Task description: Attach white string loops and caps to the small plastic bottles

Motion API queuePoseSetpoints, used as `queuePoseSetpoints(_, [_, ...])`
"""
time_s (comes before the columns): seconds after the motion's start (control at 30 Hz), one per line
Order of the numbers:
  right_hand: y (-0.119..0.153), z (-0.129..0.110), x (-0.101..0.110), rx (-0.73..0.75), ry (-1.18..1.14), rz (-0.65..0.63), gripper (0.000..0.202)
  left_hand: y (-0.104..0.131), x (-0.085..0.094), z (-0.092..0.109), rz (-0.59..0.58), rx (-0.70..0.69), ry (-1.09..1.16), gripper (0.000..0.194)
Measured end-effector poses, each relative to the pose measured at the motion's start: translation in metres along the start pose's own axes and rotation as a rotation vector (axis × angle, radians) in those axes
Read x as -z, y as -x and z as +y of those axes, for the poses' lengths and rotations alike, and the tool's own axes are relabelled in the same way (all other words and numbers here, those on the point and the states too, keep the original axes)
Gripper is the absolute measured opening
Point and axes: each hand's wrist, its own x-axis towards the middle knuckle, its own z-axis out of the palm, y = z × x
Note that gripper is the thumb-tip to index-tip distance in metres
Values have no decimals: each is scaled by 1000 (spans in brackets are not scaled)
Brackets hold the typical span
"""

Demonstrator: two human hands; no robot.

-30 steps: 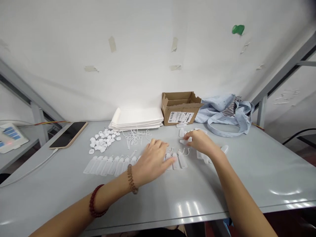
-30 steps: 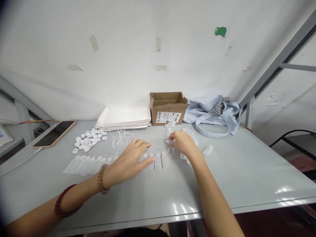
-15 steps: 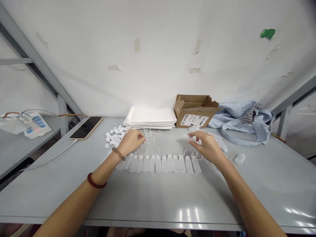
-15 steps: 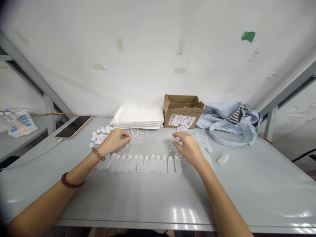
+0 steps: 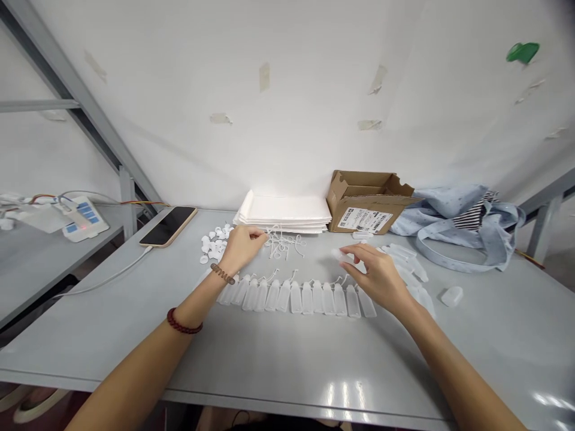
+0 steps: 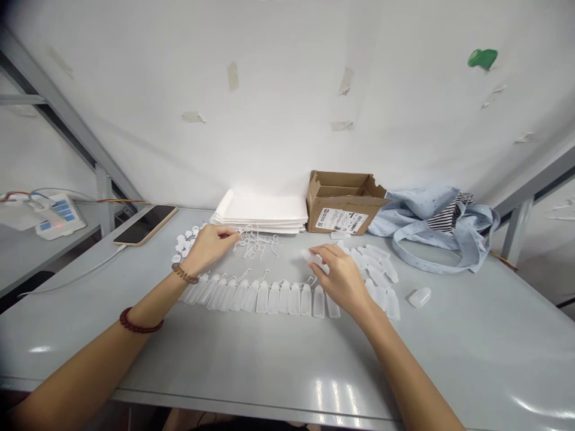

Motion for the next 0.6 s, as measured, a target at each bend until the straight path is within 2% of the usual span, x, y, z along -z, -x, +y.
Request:
queuePoseSetpoints(0.23, [0, -4, -1, -7, -14, -7, 21, -2, 0, -2, -64, 176, 374, 20])
queuePoseSetpoints(0.43, [1, -5, -3, 3, -9, 3, 21, -8, 0, -5, -259, 316, 768, 18])
queuePoseSetpoints(0.6, [2, -7, -5, 35, -21, 33, 20, -9, 1, -1, -407, 412, 946, 8])
